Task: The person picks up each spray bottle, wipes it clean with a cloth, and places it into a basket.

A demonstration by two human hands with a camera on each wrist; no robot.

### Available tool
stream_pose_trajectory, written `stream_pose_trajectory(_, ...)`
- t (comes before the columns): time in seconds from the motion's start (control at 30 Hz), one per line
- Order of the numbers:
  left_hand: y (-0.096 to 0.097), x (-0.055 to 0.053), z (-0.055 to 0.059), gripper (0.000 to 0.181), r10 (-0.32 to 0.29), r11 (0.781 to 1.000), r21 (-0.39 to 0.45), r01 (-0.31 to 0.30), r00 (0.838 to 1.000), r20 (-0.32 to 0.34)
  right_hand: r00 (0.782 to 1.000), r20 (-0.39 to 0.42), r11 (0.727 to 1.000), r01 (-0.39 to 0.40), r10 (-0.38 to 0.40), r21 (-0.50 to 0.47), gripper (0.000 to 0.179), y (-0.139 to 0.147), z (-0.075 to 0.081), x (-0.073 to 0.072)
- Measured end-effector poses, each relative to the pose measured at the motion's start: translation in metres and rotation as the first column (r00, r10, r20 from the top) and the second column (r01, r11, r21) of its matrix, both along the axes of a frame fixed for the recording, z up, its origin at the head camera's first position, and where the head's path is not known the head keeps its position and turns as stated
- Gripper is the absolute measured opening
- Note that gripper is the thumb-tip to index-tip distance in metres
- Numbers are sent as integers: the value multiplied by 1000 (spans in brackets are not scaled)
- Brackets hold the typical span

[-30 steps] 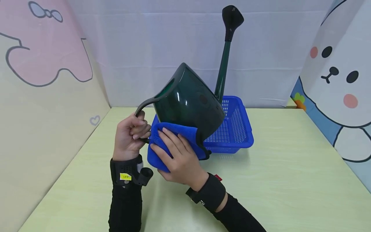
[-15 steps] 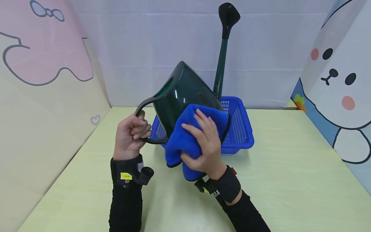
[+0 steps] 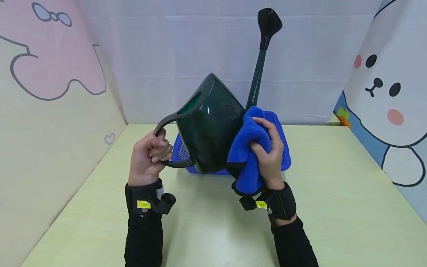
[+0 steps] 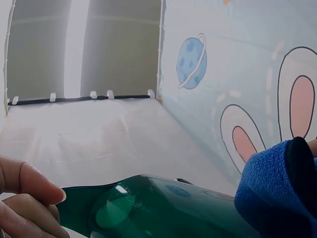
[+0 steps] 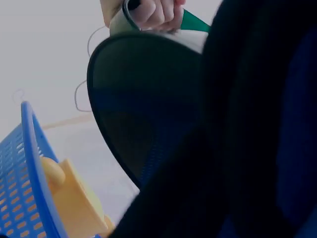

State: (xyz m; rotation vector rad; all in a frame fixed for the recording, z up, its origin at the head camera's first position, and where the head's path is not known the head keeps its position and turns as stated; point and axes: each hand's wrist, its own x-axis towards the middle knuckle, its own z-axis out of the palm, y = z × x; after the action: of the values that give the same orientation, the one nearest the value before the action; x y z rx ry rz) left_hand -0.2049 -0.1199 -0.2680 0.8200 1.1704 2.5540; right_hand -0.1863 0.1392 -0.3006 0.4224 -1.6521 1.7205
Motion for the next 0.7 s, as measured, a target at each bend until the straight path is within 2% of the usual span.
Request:
stream_pose_trajectory(0.1,-1,0,0,29,17,1000,2,-17,999,29,999,-24,998,31,-30,59,46,-3,-3,-3)
stream_pose_trajectory(0.2,-2,0,-1,32,40,999,4,-40,998,58,990,-103,982,113,-98,151,50,-10,-5,-5)
stream_pose_trajectory(0.27,-3,-1,-1,34,54,999,5,-54,996,67,972,-185,963,179,-142,202,52,-16,-7,-6)
stream_pose_trajectory(0.37,-3,-1,-1,34,63,998,7,-63,996,64,926,-335,929,265,-172,256,51,-27,-10,-7)
stream_pose_trajectory(0.5,-2,-1,-1,34,65,998,12,-65,997,51,849,-502,857,375,-165,352,55,-42,-15,-5)
stream_pose_trajectory(0.6,-1,-1,0,33,66,998,17,-67,996,55,807,-572,789,445,-148,423,50,-54,-20,-1)
stream_pose_trajectory(0.7,0,0,0,33,66,997,22,-67,996,63,772,-624,708,509,-124,489,46,-67,-25,4)
